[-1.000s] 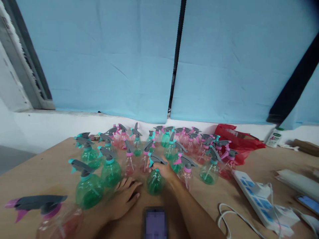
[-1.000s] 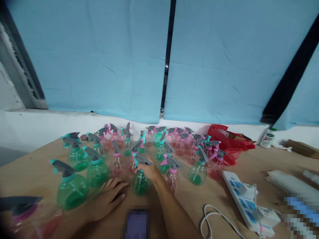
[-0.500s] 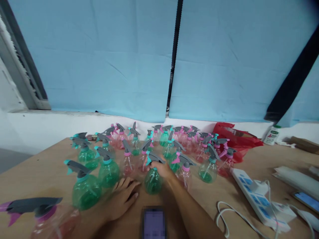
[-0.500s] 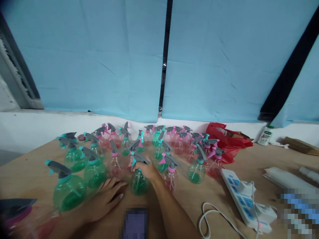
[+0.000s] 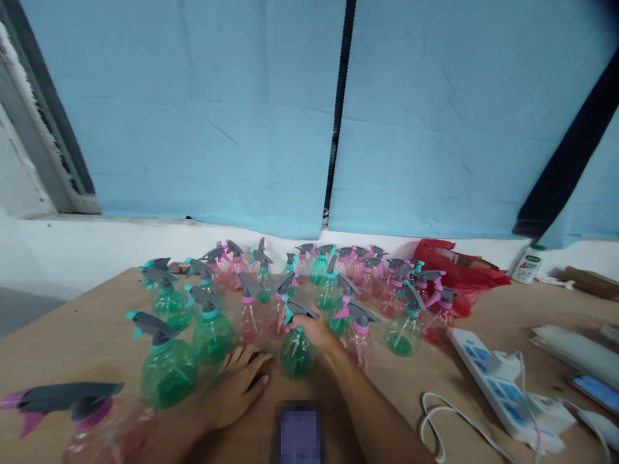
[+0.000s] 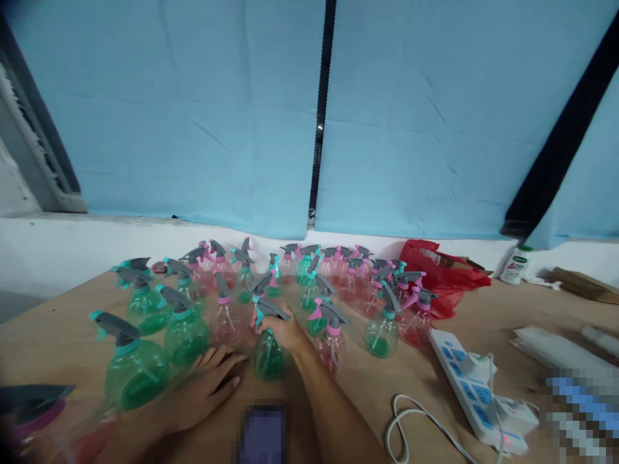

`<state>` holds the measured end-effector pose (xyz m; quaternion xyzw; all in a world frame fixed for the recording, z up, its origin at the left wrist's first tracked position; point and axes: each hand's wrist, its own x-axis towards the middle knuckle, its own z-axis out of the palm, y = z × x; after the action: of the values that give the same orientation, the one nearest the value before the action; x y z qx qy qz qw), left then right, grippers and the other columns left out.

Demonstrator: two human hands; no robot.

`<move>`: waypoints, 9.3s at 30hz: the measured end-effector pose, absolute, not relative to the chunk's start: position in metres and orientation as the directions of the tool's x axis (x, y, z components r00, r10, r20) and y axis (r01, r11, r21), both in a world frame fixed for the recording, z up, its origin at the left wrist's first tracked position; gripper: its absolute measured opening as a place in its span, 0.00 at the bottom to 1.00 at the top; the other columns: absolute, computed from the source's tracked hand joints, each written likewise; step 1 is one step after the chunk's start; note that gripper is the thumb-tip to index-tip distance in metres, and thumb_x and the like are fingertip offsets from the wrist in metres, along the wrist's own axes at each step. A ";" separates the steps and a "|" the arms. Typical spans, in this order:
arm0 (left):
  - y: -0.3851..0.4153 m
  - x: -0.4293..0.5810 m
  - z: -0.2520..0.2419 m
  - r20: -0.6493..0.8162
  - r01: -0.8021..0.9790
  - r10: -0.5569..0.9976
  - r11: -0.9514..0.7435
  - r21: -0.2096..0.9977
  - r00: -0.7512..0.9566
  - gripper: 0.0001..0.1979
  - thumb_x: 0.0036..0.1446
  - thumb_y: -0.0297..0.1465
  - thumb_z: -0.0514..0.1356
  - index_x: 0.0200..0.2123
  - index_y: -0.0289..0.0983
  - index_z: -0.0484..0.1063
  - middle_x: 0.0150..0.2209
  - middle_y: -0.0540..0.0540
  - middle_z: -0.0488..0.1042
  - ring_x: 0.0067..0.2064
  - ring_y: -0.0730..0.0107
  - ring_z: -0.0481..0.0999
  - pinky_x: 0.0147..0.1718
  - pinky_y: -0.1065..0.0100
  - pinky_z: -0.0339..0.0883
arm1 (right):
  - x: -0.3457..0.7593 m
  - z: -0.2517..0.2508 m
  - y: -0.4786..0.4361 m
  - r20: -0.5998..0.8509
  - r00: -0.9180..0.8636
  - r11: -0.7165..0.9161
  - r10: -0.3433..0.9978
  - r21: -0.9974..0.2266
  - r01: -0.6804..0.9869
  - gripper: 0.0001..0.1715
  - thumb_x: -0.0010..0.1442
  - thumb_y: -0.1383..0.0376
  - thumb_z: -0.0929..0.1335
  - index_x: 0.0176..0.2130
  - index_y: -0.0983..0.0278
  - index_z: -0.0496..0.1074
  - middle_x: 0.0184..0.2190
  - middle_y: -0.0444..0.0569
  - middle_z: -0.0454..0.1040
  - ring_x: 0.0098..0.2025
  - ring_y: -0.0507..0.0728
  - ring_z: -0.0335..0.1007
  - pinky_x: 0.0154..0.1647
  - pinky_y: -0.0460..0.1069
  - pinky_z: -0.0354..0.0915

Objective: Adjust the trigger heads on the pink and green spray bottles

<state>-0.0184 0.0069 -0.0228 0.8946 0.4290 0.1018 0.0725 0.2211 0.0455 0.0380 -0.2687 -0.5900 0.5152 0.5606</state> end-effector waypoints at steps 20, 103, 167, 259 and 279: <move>0.008 -0.019 -0.019 0.104 0.745 0.783 -0.617 0.254 0.613 0.22 0.73 0.46 0.50 0.64 0.48 0.69 0.58 0.42 0.70 0.58 0.51 0.68 0.58 0.49 0.62 | 0.212 0.025 0.048 0.508 0.003 0.508 0.861 -0.861 -0.009 0.09 0.56 0.64 0.67 0.38 0.59 0.76 0.29 0.44 0.73 0.32 0.56 0.67 0.37 0.49 0.64; 0.003 -0.023 -0.019 0.138 0.737 0.768 -0.639 0.219 0.625 0.21 0.74 0.45 0.50 0.62 0.46 0.70 0.54 0.43 0.70 0.54 0.52 0.69 0.55 0.51 0.64 | 0.166 0.005 0.041 0.647 0.318 0.584 0.693 -0.762 0.278 0.29 0.52 0.72 0.69 0.51 0.61 0.59 0.42 0.48 0.71 0.42 0.58 0.72 0.46 0.53 0.68; 0.007 -0.024 -0.025 0.146 0.738 0.774 -0.633 0.236 0.617 0.21 0.73 0.46 0.51 0.62 0.49 0.70 0.57 0.43 0.70 0.57 0.52 0.69 0.56 0.53 0.63 | 0.207 0.037 0.038 0.415 -0.219 0.380 0.883 -0.906 -0.184 0.13 0.47 0.66 0.65 0.29 0.59 0.79 0.27 0.43 0.79 0.25 0.54 0.70 0.27 0.47 0.67; -0.007 0.004 0.005 -0.011 0.879 0.895 -0.435 0.194 0.446 0.16 0.64 0.29 0.54 0.24 0.39 0.73 0.27 0.46 0.78 0.30 0.65 0.76 0.29 0.66 0.54 | 0.109 0.065 0.067 0.531 0.032 0.382 0.847 -0.650 0.657 0.06 0.65 0.64 0.68 0.40 0.63 0.75 0.34 0.55 0.79 0.34 0.63 0.74 0.35 0.52 0.62; -0.013 0.006 0.014 -0.089 0.871 0.871 -0.467 0.153 0.483 0.16 0.60 0.32 0.55 0.20 0.39 0.71 0.25 0.45 0.78 0.27 0.66 0.72 0.27 0.64 0.51 | 0.200 0.042 0.019 0.781 -0.005 0.717 0.625 -0.572 0.399 0.05 0.59 0.62 0.72 0.35 0.61 0.74 0.26 0.42 0.71 0.26 0.53 0.65 0.29 0.47 0.62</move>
<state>0.0060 -0.0127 0.0139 0.8565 0.5084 0.0007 0.0888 0.1999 0.0192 0.0421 -0.3643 -0.7026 0.0936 0.6040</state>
